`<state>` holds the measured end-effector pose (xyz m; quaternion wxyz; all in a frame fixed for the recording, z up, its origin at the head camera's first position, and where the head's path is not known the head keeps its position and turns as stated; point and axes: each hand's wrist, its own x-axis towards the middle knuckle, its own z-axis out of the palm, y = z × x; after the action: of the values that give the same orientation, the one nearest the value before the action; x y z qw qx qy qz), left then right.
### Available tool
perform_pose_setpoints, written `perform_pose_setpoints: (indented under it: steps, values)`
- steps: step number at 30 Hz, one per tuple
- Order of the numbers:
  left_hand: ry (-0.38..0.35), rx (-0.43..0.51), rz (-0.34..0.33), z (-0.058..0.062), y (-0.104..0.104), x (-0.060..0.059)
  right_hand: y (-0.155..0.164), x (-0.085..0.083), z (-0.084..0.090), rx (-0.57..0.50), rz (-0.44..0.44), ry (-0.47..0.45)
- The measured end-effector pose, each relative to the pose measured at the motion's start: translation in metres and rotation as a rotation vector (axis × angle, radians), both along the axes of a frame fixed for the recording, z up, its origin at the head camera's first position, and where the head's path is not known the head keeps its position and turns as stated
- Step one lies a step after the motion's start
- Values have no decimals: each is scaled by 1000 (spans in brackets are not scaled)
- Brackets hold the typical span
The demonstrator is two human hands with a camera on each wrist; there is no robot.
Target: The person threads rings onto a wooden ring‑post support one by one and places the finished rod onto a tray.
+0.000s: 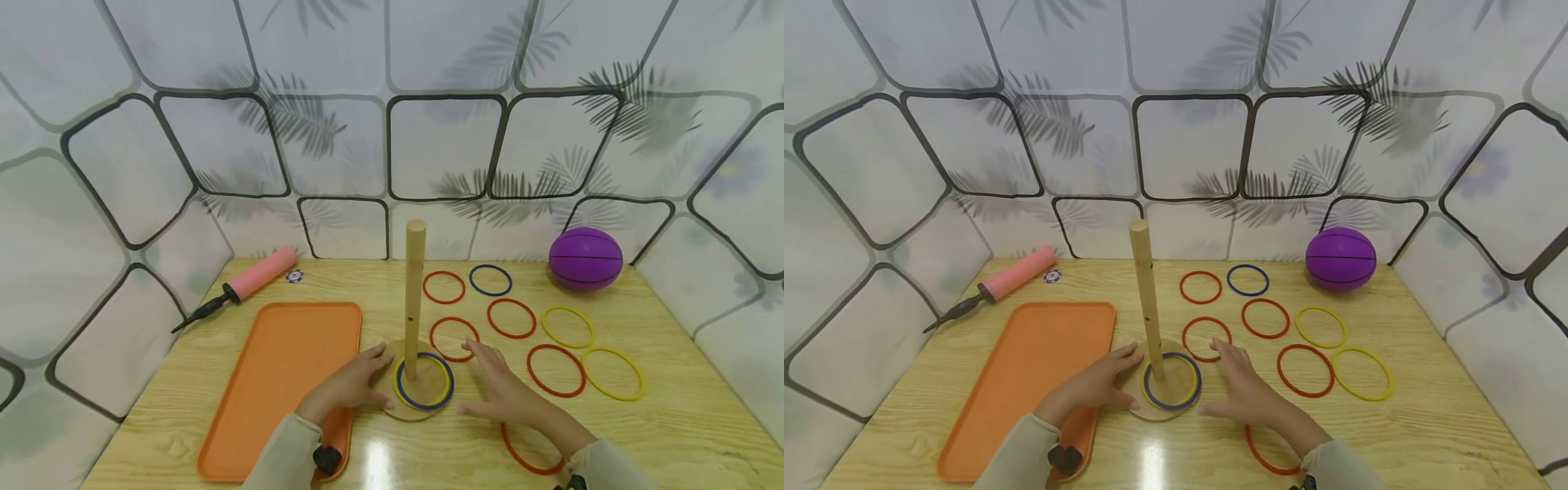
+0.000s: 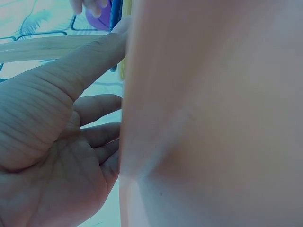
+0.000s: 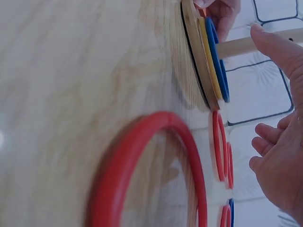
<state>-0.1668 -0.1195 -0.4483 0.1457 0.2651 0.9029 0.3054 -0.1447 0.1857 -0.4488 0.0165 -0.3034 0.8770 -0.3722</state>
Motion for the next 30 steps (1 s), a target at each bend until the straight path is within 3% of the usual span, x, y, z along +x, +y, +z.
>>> perform_pose_setpoints:
  steps: [6, 10, 16, 19, 30]
  values:
    - [1, 1, -1, -2, 0, -1, 23, 17, -3, -13, -38, 39]
    - [-7, 5, -3, -1, 0, -1, 34, 30, -5, -13, -126, 53]
    - [-9, -6, -1, -2, 0, -1, 41, 51, -7, 44, -313, -76]
    - [-7, -5, -3, -1, 0, -1, 43, 60, -10, 75, -370, -91]
    - [-26, -22, 10, -1, 0, 0, 49, 80, -24, 139, -418, -155]
